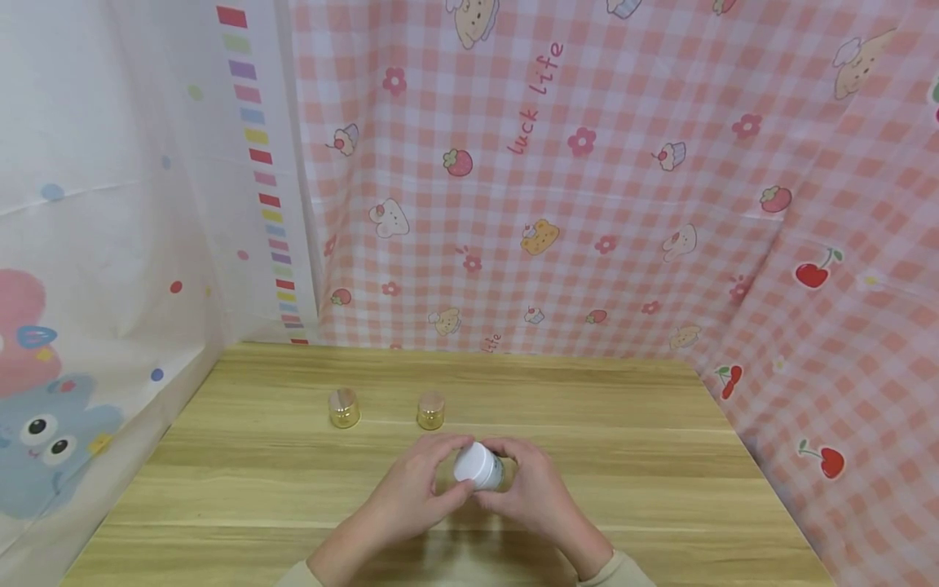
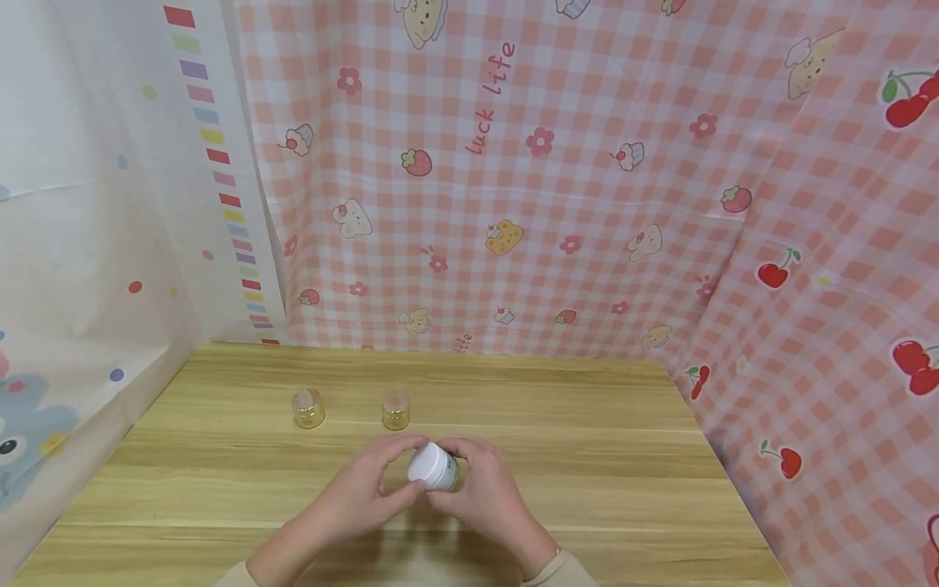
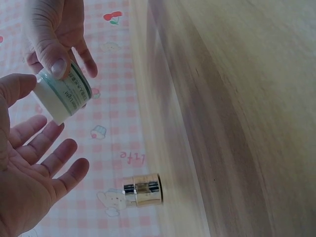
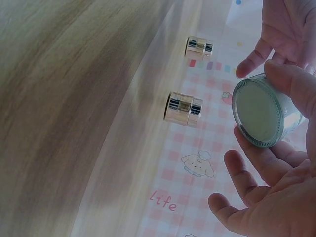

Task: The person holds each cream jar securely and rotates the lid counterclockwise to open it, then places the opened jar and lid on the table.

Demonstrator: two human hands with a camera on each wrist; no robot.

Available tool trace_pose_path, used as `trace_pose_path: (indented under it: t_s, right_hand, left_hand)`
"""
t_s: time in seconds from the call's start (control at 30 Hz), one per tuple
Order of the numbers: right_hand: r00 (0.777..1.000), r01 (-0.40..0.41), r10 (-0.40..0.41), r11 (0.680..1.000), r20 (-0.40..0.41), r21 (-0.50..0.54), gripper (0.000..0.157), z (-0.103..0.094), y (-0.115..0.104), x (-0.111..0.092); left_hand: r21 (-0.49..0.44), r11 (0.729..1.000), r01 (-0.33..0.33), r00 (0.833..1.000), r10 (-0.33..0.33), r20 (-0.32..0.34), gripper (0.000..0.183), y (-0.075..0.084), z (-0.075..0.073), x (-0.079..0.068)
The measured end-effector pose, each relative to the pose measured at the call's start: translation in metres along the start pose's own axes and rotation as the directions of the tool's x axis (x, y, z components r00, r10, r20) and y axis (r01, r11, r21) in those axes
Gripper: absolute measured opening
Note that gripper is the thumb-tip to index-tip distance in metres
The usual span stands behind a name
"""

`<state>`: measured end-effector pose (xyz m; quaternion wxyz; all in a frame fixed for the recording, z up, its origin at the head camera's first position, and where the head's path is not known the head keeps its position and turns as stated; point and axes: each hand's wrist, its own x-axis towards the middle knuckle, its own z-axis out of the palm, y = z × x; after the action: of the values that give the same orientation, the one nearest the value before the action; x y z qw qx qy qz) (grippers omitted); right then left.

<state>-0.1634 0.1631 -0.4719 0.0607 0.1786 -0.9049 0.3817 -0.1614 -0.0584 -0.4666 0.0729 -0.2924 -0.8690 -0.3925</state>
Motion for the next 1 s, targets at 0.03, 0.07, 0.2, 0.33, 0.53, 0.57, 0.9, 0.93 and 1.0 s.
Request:
trace_pose_path:
  t_s: [0.03,0.07,0.2,0.33,0.53,0.57,0.9,0.93,1.0]
  right_hand:
    - [1.0,0.001,-0.001,1.0,0.0,0.001,0.059,0.0,0.0,-0.0001]
    - [1.0,0.002,-0.002,1.0,0.0,0.002,0.059,-0.0001,0.0001,-0.0001]
    - [1.0,0.004,-0.004,1.0,0.004,0.008,0.059,-0.0002,0.0004,-0.0001]
    - [1.0,0.003,-0.003,1.0,0.01,0.016,0.059,-0.0005,0.0007,0.0]
    - [1.0,0.003,-0.004,1.0,0.009,0.018,0.059,-0.0007,0.0002,-0.0009]
    - [1.0,0.004,-0.004,1.0,0.009,0.019,0.059,-0.0008,0.0,-0.0009]
    - [1.0,0.002,-0.002,1.0,0.009,0.017,0.058,-0.0009,-0.0011,-0.0011]
    - [1.0,0.004,-0.004,1.0,0.006,0.013,0.058,-0.0007,-0.0011,-0.0012]
    - [1.0,0.005,-0.005,1.0,0.002,0.008,0.058,-0.0004,-0.001,-0.0011]
  left_hand:
    - [0.0,1.0,0.003,1.0,-0.003,0.0,0.053,0.0,0.0,-0.0002]
    - [0.001,1.0,0.007,1.0,-0.007,0.001,0.052,0.0,0.0,-0.0003]
    - [0.008,1.0,0.009,1.0,-0.009,0.002,0.053,0.0001,0.0001,-0.0006]
    - [0.008,1.0,0.002,1.0,-0.002,-0.001,0.053,0.0003,0.0002,-0.0006]
    - [0.02,1.0,-0.017,1.0,0.018,-0.012,0.055,0.0003,0.001,-0.0007]
    - [0.022,1.0,-0.02,1.0,0.021,-0.013,0.055,0.0003,0.0012,-0.0007]
    - [0.004,0.999,-0.041,0.999,0.042,-0.013,0.056,-0.0007,0.0022,0.0001]
    - [0.004,0.999,-0.044,0.999,0.044,-0.012,0.056,-0.0008,0.0025,0.0002]
    - [0.003,0.999,-0.047,0.999,0.047,-0.011,0.056,-0.0012,0.0029,0.0006]
